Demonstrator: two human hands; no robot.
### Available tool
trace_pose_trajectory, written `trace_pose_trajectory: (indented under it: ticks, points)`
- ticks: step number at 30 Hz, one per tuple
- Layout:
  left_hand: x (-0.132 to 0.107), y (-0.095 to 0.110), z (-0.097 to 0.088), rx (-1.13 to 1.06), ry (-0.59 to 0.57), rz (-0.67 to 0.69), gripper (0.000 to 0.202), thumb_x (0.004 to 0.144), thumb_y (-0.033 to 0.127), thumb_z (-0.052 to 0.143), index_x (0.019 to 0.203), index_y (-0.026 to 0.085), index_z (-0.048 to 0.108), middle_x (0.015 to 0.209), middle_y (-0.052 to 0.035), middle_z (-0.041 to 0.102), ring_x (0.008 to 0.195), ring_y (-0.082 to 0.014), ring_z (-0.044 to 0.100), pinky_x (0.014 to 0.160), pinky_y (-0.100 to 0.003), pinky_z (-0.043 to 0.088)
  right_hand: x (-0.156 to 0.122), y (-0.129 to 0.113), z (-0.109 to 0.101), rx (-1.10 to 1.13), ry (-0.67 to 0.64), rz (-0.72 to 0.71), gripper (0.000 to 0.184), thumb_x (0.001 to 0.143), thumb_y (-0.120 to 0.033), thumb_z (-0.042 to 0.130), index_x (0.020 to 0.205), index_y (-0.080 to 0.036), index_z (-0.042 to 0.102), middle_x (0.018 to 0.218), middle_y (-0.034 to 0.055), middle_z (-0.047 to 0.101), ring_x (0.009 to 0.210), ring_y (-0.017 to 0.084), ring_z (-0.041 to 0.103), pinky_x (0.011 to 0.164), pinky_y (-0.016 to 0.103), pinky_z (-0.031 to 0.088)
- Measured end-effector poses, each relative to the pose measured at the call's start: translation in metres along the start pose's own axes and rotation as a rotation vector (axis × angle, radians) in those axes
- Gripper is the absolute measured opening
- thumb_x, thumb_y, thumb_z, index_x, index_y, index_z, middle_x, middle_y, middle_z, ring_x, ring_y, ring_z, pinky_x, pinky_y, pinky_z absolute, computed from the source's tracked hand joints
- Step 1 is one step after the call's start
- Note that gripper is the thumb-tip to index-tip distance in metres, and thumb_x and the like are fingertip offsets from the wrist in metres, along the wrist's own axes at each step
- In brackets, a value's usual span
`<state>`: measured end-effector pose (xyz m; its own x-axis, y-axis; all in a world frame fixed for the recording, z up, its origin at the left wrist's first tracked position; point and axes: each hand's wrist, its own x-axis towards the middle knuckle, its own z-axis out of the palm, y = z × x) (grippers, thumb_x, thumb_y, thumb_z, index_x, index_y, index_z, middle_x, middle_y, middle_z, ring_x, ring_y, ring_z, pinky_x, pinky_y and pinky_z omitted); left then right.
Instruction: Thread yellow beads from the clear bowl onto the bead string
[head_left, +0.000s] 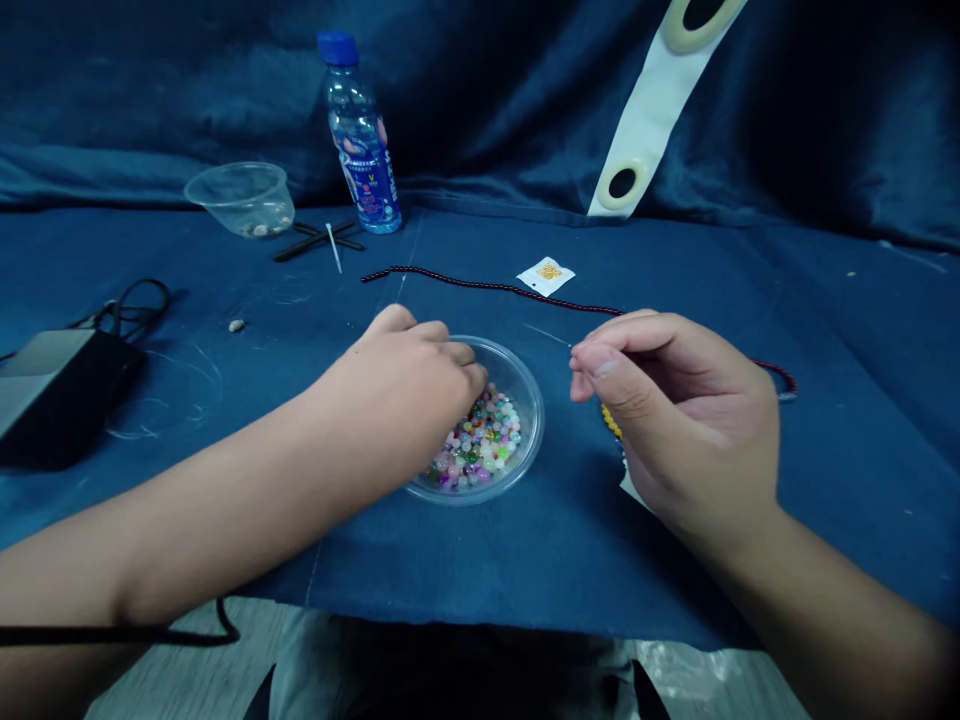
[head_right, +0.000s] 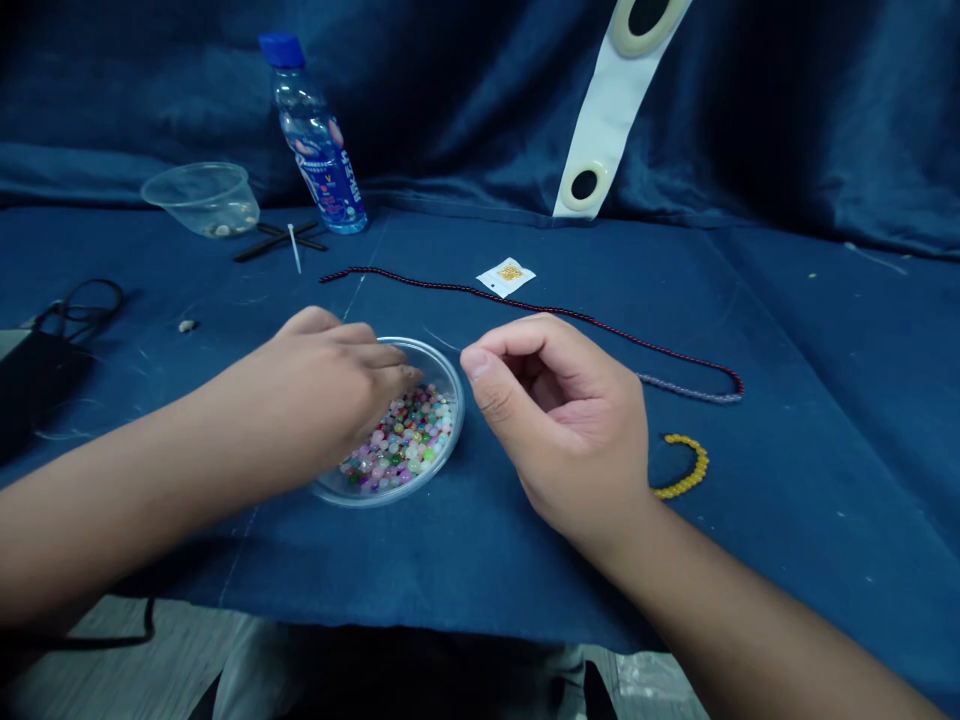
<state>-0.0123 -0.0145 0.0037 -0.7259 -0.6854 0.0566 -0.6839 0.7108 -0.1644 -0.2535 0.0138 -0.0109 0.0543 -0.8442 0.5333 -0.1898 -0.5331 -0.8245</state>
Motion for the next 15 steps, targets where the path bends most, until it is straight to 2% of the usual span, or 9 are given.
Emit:
trace_pose_trajectory:
  ticks: [2, 5, 7, 11, 13, 15]
  points:
    - [-0.002, 0.006, 0.0, -0.001, -0.044, -0.011, 0.028, 0.09, 0.011, 0.071, 0.116, 0.019, 0.078, 0.108, -0.0091, 0.079, 0.093, -0.0288, 0.067, 0.078, -0.042, 0.029, 0.0, 0.0, 0.001, 0.005, -0.001, -0.013, 0.013, 0.107, -0.023, 0.078, 0.094, -0.025, 0.079, 0.086, 0.0013, 0.075, 0.072, 0.016, 0.067, 0.062, 0.032, 0.056]
    - [0.0, 0.007, -0.002, -0.042, -0.132, -0.02, 0.022, 0.093, 0.011, 0.068, 0.113, 0.017, 0.077, 0.108, -0.0106, 0.078, 0.096, -0.0302, 0.071, 0.078, -0.042, 0.029, 0.0, 0.0, 0.001, -0.009, -0.002, -0.018, 0.012, 0.107, -0.023, 0.078, 0.095, -0.025, 0.078, 0.088, 0.0015, 0.076, 0.077, 0.017, 0.068, 0.066, 0.033, 0.058]
    - [0.004, 0.003, -0.004, -0.093, -0.142, -0.002, 0.021, 0.09, 0.009, 0.07, 0.109, 0.017, 0.076, 0.102, -0.0091, 0.078, 0.092, -0.0295, 0.071, 0.078, -0.041, 0.03, 0.0, 0.001, 0.0, -0.019, -0.003, -0.024, 0.012, 0.107, -0.024, 0.079, 0.095, -0.026, 0.078, 0.089, 0.0013, 0.076, 0.079, 0.018, 0.069, 0.068, 0.034, 0.059]
    - [0.008, -0.011, -0.011, -0.248, -0.162, 0.065, 0.034, 0.081, 0.003, 0.071, 0.108, 0.023, 0.079, 0.094, -0.0026, 0.08, 0.081, -0.024, 0.068, 0.077, -0.039, 0.033, 0.0, 0.001, -0.001, -0.028, -0.006, -0.018, 0.012, 0.107, -0.025, 0.079, 0.095, -0.026, 0.078, 0.089, 0.0013, 0.075, 0.08, 0.018, 0.069, 0.07, 0.034, 0.06]
    - [0.007, -0.018, -0.017, -0.34, -0.183, 0.078, 0.038, 0.084, 0.0, 0.067, 0.108, 0.026, 0.08, 0.097, 0.0003, 0.081, 0.079, -0.0217, 0.068, 0.077, -0.037, 0.037, 0.0, 0.0, -0.001, -0.03, -0.003, -0.013, 0.013, 0.107, -0.024, 0.079, 0.094, -0.026, 0.079, 0.088, 0.0015, 0.075, 0.08, 0.018, 0.069, 0.07, 0.034, 0.059]
    - [0.005, -0.022, -0.023, -0.42, -0.145, 0.071, 0.038, 0.092, -0.001, 0.061, 0.11, 0.026, 0.081, 0.106, 0.0005, 0.082, 0.087, -0.0211, 0.071, 0.079, -0.034, 0.043, 0.0, 0.0, -0.001, -0.027, -0.002, -0.014, 0.013, 0.106, -0.023, 0.08, 0.094, -0.026, 0.079, 0.088, 0.0018, 0.075, 0.079, 0.018, 0.069, 0.069, 0.034, 0.059]
